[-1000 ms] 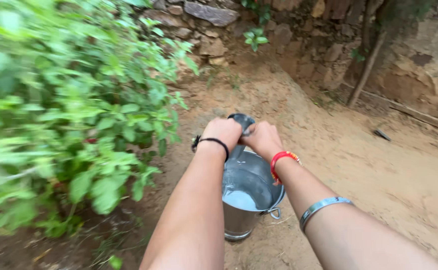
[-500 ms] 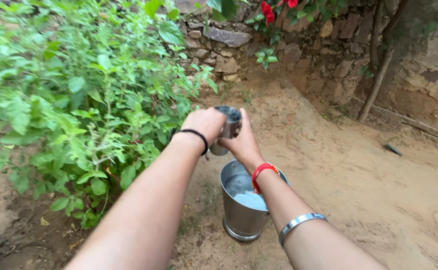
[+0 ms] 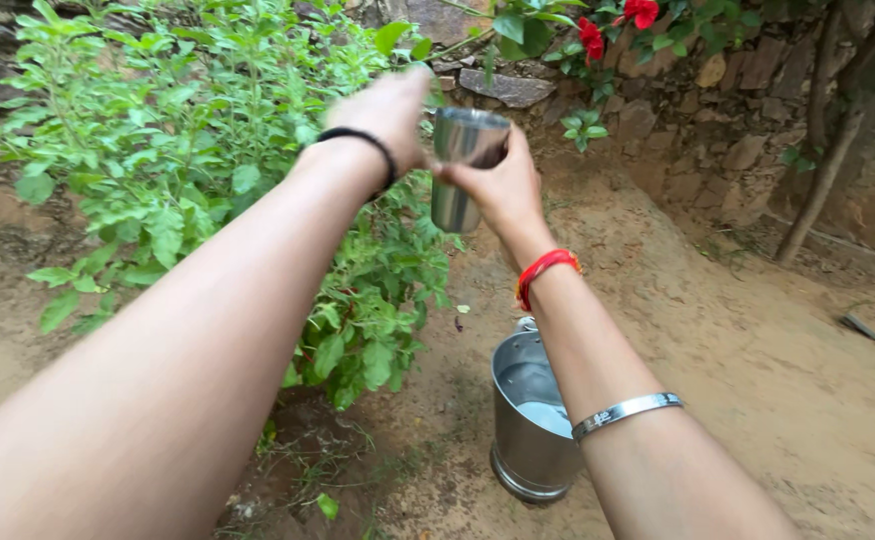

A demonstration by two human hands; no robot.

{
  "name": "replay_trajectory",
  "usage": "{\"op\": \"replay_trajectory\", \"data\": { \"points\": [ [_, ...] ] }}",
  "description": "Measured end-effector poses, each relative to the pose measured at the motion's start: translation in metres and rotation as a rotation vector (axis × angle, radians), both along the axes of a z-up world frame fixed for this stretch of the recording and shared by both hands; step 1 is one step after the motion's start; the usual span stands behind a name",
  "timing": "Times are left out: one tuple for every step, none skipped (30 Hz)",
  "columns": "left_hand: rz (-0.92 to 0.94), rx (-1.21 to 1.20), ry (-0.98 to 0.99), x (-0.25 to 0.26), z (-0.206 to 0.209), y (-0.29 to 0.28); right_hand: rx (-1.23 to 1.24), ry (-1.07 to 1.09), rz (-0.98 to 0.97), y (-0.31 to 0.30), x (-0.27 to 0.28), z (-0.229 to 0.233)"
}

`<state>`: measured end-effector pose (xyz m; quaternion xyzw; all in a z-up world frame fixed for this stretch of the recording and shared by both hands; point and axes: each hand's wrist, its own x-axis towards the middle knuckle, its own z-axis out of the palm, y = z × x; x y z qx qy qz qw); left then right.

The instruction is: The person pours water from a metal cup onto a green plant and a purple plant, refilling the cup several times from a metal bucket on the ground.

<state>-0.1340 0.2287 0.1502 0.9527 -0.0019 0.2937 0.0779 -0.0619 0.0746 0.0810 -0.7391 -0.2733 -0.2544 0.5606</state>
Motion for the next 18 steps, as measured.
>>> {"op": "replay_trajectory", "data": {
  "points": [
    [0.141, 0.014, -0.008, -0.008, -0.004, 0.010, -0.002, 0.013, -0.007, 0.005, -0.002, 0.008],
    [0.281, 0.029, -0.016, -0.015, -0.008, 0.021, -0.005, 0.027, -0.015, 0.009, -0.004, 0.016],
    [0.384, -0.021, 0.064, -0.021, -0.013, 0.033, 0.017, 0.073, -0.001, 0.014, -0.006, 0.023],
    [0.486, -0.070, 0.144, -0.027, -0.018, 0.047, 0.038, 0.119, 0.013, 0.021, -0.007, 0.029],
    [0.536, -0.170, 0.209, -0.030, -0.027, 0.060, 0.059, 0.165, 0.025, 0.026, -0.007, 0.033],
    [0.585, -0.270, 0.274, -0.032, -0.037, 0.074, 0.054, 0.111, 0.040, 0.028, -0.008, 0.035],
    [0.588, -0.342, 0.309, -0.030, -0.050, 0.088, 0.048, 0.057, 0.056, 0.031, -0.007, 0.037],
    [0.591, -0.413, 0.345, -0.027, -0.064, 0.104, 0.041, 0.003, 0.073, 0.035, -0.008, 0.038],
    [0.596, -0.484, 0.379, -0.022, -0.075, 0.121, 0.055, -0.006, 0.095, 0.040, -0.008, 0.039],
    [0.537, -0.530, 0.399, -0.017, -0.083, 0.138, 0.069, -0.015, 0.117, 0.047, -0.010, 0.041],
    [0.475, -0.577, 0.418, -0.011, -0.090, 0.149, 0.080, -0.025, 0.139, 0.051, -0.011, 0.042],
    [0.413, -0.623, 0.436, -0.006, -0.095, 0.157, 0.074, -0.036, 0.156, 0.056, -0.014, 0.042],
    [0.406, -0.740, 0.456, -0.007, -0.098, 0.160, 0.068, -0.046, 0.171, 0.061, -0.017, 0.043],
    [0.397, -0.855, 0.476, -0.014, -0.102, 0.161, 0.062, -0.056, 0.186, 0.065, -0.020, 0.044],
    [0.384, -0.971, 0.495, -0.023, -0.105, 0.159, 0.060, -0.048, 0.189, 0.069, -0.024, 0.045],
    [0.346, -1.012, 0.471, -0.031, -0.106, 0.154, 0.058, -0.040, 0.192, 0.073, -0.027, 0.046],
    [0.311, -1.050, 0.447, -0.040, -0.107, 0.150, 0.058, -0.030, 0.197, 0.078, -0.031, 0.046],
    [0.276, -1.088, 0.423, -0.047, -0.106, 0.147, 0.041, -0.049, 0.180, 0.082, -0.034, 0.046]
  ]
}}
